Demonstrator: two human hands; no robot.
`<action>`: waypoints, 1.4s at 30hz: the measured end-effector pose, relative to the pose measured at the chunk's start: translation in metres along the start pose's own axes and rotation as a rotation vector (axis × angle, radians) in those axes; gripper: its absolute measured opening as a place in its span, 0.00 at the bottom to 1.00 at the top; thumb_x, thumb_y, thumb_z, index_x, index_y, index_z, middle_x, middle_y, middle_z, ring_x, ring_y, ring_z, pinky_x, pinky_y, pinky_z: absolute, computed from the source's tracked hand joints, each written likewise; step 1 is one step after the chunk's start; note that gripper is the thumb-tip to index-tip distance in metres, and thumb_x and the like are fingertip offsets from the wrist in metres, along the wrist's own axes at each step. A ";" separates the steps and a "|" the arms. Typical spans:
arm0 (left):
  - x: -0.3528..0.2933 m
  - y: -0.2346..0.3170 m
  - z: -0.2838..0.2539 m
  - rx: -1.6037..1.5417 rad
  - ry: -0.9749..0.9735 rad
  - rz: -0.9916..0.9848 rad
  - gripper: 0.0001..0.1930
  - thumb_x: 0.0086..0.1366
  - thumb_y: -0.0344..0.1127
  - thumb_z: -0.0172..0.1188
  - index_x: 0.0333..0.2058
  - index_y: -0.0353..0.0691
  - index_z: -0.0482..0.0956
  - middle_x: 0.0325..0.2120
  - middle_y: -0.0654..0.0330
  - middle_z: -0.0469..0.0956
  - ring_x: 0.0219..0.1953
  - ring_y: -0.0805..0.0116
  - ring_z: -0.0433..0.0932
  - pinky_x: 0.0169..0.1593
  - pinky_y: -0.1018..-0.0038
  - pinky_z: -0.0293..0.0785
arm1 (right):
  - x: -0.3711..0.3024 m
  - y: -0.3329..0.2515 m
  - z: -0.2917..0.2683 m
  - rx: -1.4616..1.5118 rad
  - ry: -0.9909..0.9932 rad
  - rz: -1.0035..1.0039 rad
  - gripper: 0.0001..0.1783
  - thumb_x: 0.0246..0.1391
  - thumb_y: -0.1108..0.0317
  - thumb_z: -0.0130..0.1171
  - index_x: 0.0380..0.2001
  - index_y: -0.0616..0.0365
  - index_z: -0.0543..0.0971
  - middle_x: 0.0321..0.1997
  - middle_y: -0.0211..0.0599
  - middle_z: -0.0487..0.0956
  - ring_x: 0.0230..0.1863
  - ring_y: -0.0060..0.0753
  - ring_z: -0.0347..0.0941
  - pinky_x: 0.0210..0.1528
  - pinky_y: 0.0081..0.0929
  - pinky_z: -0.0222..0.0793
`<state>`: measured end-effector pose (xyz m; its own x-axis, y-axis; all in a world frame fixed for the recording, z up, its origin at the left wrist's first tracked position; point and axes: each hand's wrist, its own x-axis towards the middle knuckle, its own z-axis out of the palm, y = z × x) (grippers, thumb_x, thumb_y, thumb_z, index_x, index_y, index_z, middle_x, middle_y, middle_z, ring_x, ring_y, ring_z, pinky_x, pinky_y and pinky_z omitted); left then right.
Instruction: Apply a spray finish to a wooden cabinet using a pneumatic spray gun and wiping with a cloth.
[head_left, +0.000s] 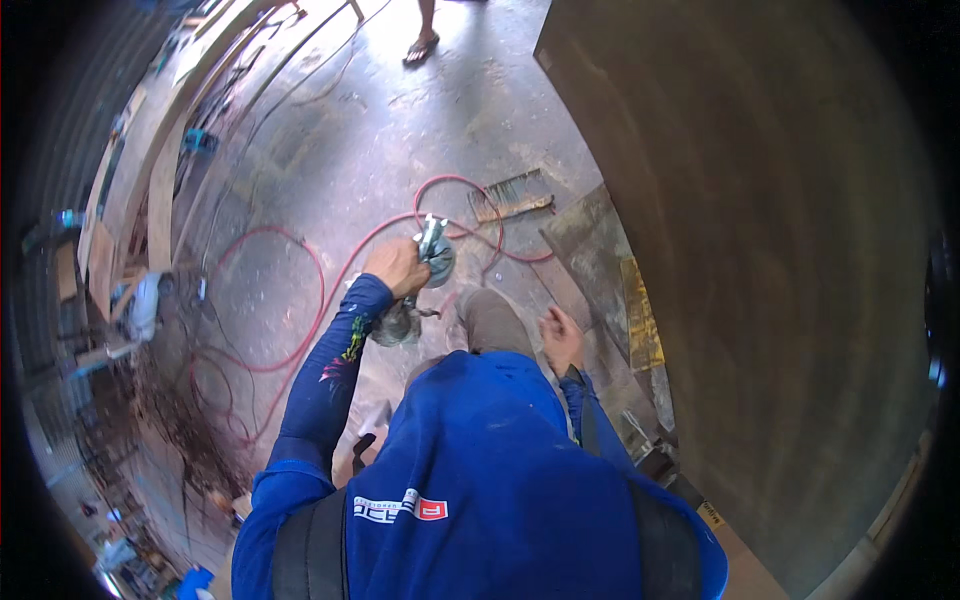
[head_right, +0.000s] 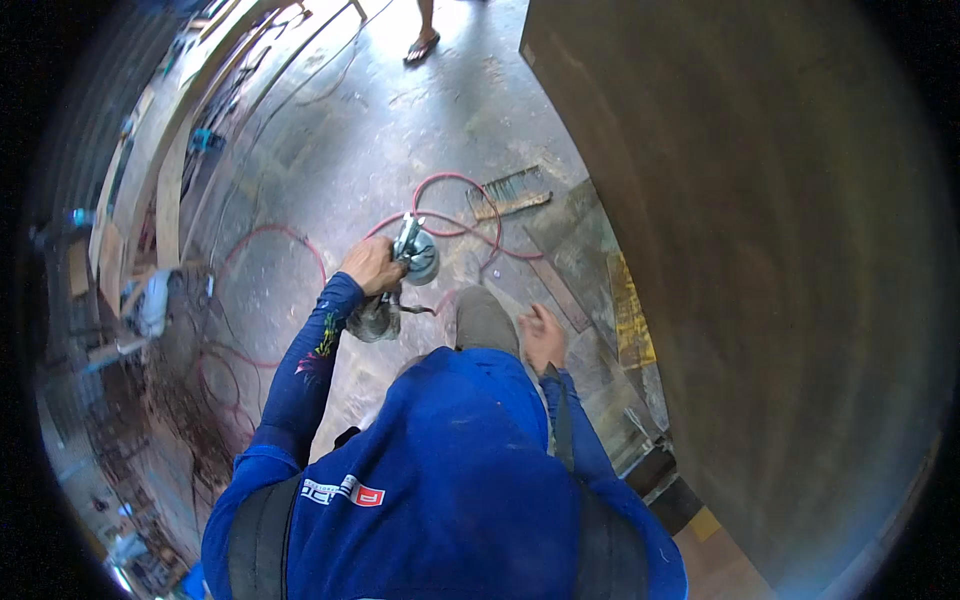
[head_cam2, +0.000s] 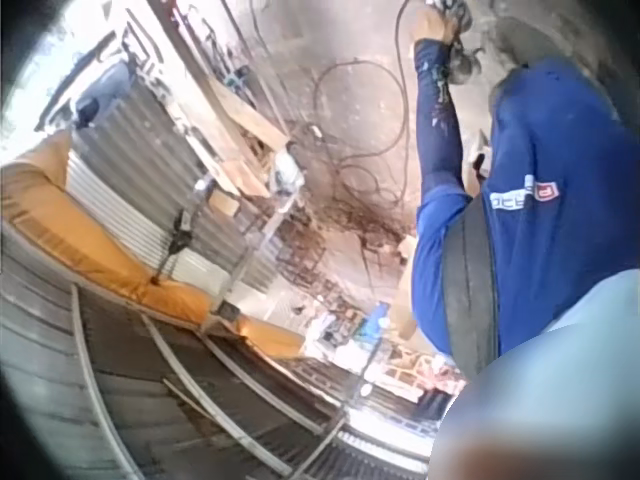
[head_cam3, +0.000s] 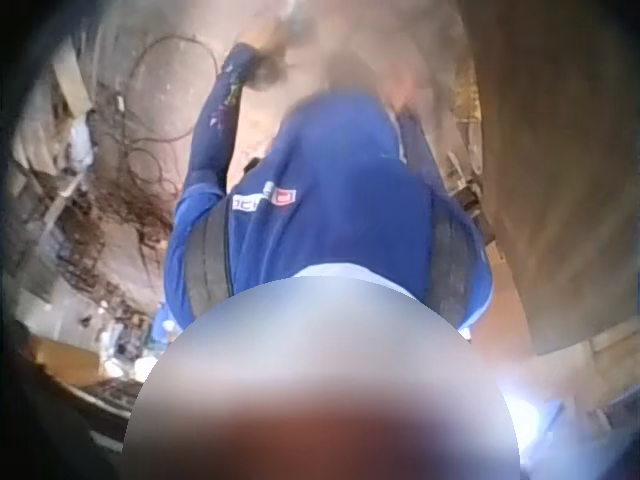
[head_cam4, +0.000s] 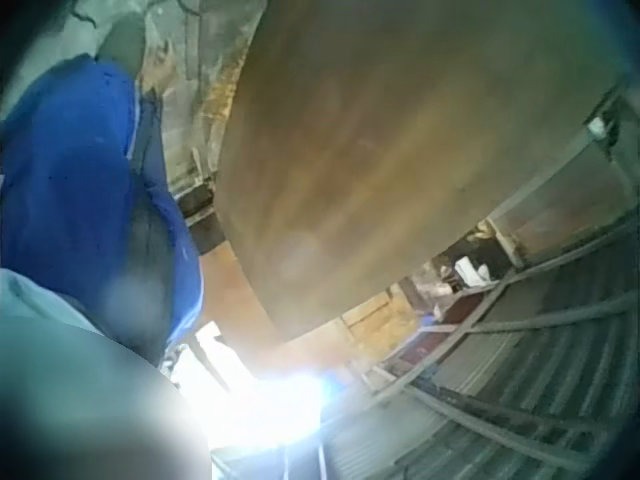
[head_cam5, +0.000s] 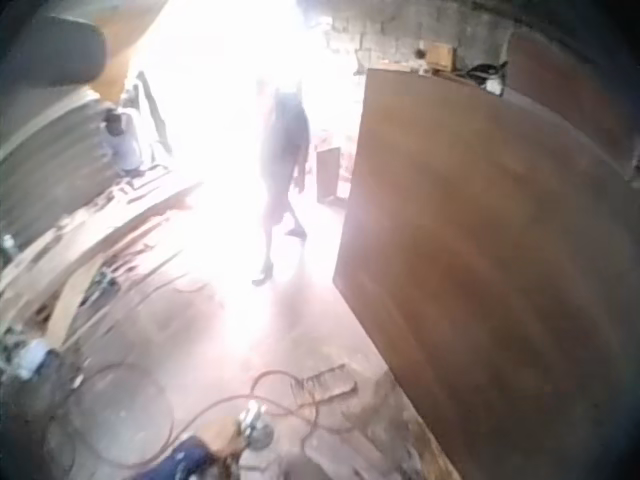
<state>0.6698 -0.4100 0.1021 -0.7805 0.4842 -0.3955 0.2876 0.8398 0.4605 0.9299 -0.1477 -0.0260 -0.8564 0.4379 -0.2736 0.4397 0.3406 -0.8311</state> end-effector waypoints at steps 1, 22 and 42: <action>0.026 0.006 -0.011 0.013 0.000 0.027 0.14 0.50 0.39 0.58 0.25 0.30 0.80 0.24 0.37 0.78 0.32 0.42 0.80 0.38 0.54 0.75 | 0.028 -0.041 0.015 -0.005 -0.004 -0.122 0.32 0.54 0.67 0.65 0.61 0.61 0.68 0.53 0.44 0.75 0.37 0.38 0.80 0.37 0.32 0.76; 0.489 -0.059 -0.148 0.088 -0.362 0.251 0.25 0.58 0.53 0.57 0.31 0.31 0.82 0.30 0.36 0.79 0.36 0.41 0.82 0.41 0.54 0.77 | 0.480 -0.267 0.179 -0.173 0.060 -0.381 0.50 0.41 0.63 0.71 0.65 0.63 0.57 0.51 0.56 0.72 0.50 0.61 0.72 0.51 0.46 0.70; 0.925 0.194 -0.467 0.142 -0.335 0.797 0.21 0.52 0.46 0.61 0.29 0.27 0.80 0.28 0.35 0.78 0.35 0.39 0.81 0.38 0.54 0.77 | 0.989 -0.448 0.057 -0.196 1.000 -0.191 0.30 0.61 0.71 0.50 0.66 0.55 0.57 0.69 0.54 0.54 0.57 0.57 0.69 0.57 0.42 0.69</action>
<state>-0.2556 0.0858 0.1967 -0.1198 0.9680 -0.2204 0.7617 0.2320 0.6050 -0.1294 0.0851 0.0484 -0.3396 0.8228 0.4558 0.4332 0.5669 -0.7006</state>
